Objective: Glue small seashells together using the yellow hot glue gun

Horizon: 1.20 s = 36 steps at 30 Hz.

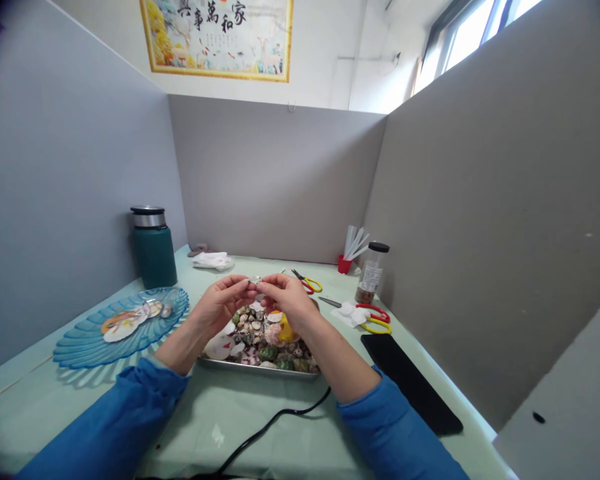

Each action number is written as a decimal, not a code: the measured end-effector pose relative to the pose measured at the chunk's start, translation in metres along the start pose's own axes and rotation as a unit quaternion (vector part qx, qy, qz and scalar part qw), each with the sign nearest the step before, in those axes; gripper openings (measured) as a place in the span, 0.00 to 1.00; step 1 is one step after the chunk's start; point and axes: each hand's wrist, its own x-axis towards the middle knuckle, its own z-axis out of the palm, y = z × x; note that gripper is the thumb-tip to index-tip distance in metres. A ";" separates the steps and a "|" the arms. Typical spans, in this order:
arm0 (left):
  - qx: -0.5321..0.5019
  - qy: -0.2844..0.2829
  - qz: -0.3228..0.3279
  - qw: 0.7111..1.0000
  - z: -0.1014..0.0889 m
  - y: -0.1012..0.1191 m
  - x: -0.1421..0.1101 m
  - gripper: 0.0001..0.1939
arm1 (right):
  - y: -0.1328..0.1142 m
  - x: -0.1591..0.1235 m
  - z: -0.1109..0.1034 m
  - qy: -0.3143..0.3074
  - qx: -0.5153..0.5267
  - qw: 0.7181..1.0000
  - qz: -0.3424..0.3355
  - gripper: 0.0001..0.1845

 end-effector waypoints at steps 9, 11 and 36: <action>0.061 0.041 0.039 0.997 -0.001 0.001 0.000 0.15 | 0.003 0.000 -0.001 0.033 -0.086 0.986 -0.140 0.12; 0.084 0.044 0.050 0.994 -0.001 -0.001 0.000 0.15 | 0.006 0.000 -0.001 0.043 -0.104 0.979 -0.172 0.12; 0.138 0.031 0.053 0.989 0.004 -0.006 -0.003 0.11 | 0.016 -0.002 -0.002 0.093 -0.242 0.935 -0.240 0.09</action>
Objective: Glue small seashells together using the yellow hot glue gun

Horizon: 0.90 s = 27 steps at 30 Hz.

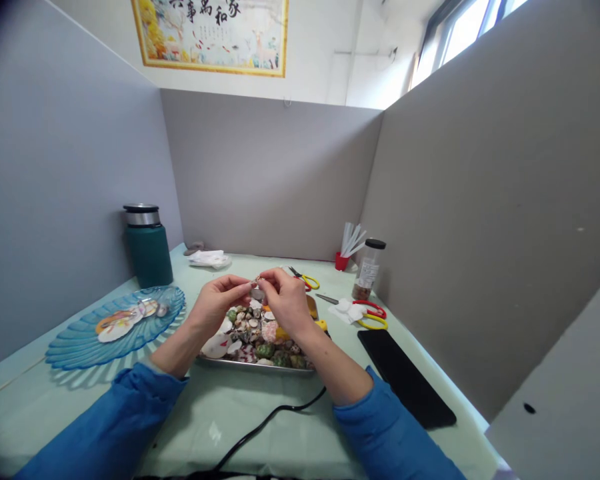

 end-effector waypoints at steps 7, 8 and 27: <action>0.034 0.010 0.006 0.999 0.001 0.002 -0.001 0.10 | 0.002 0.001 -0.001 -0.001 -0.025 1.000 -0.006 0.08; 0.039 0.012 0.007 0.999 0.001 0.003 -0.001 0.10 | 0.003 0.001 -0.001 -0.001 -0.026 1.000 -0.004 0.08; -0.053 0.080 -0.029 0.995 -0.008 0.000 0.007 0.14 | 0.006 0.003 -0.008 -0.023 -0.196 0.980 -0.020 0.12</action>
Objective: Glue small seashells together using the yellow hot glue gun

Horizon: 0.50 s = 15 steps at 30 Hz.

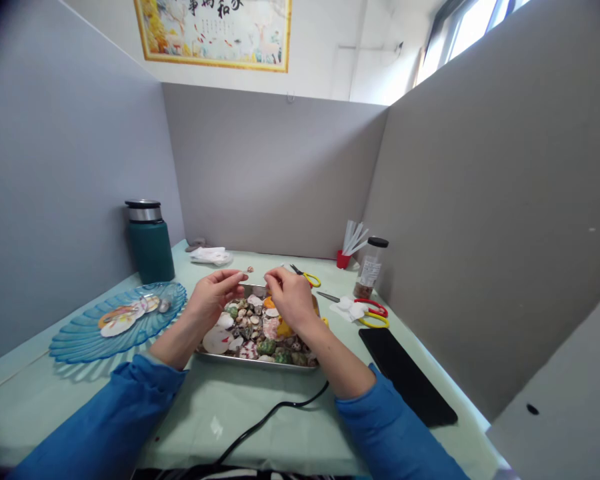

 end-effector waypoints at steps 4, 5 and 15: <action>-0.013 0.029 0.005 0.999 -0.003 0.001 0.002 0.15 | 0.000 0.002 0.002 -0.178 -0.184 0.964 -0.068 0.10; -0.016 0.033 0.008 0.999 -0.004 0.001 0.003 0.15 | -0.002 0.003 0.004 -0.219 -0.214 0.948 -0.088 0.10; -0.014 0.049 0.023 0.998 -0.005 0.003 0.006 0.15 | -0.016 0.006 0.053 -0.329 -0.317 0.883 -0.106 0.03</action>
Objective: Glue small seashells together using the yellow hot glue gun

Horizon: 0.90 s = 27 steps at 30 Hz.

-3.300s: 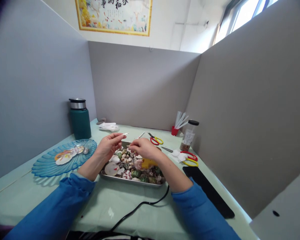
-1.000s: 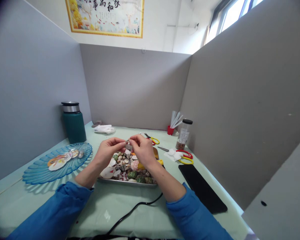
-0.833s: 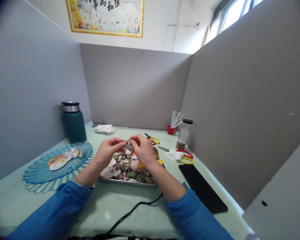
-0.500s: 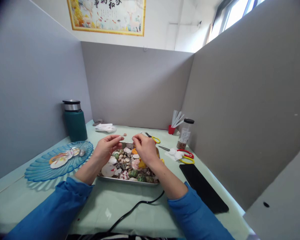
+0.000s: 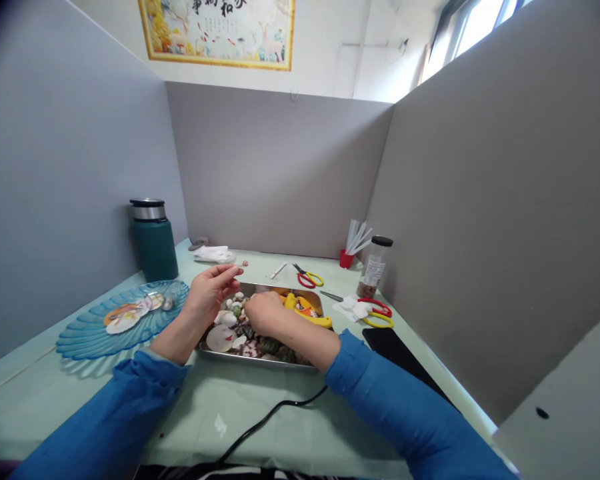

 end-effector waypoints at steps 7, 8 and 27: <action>0.014 0.005 0.001 1.000 0.001 0.001 -0.003 0.16 | 0.023 -0.015 -0.016 0.098 0.078 0.992 0.006 0.07; 0.015 0.003 0.002 1.000 0.001 0.001 -0.003 0.16 | 0.026 -0.020 -0.023 0.130 0.171 0.977 0.012 0.07; 0.074 -0.040 0.000 0.996 0.011 -0.003 -0.014 0.15 | 0.024 -0.043 -0.030 0.197 0.726 0.657 0.049 0.14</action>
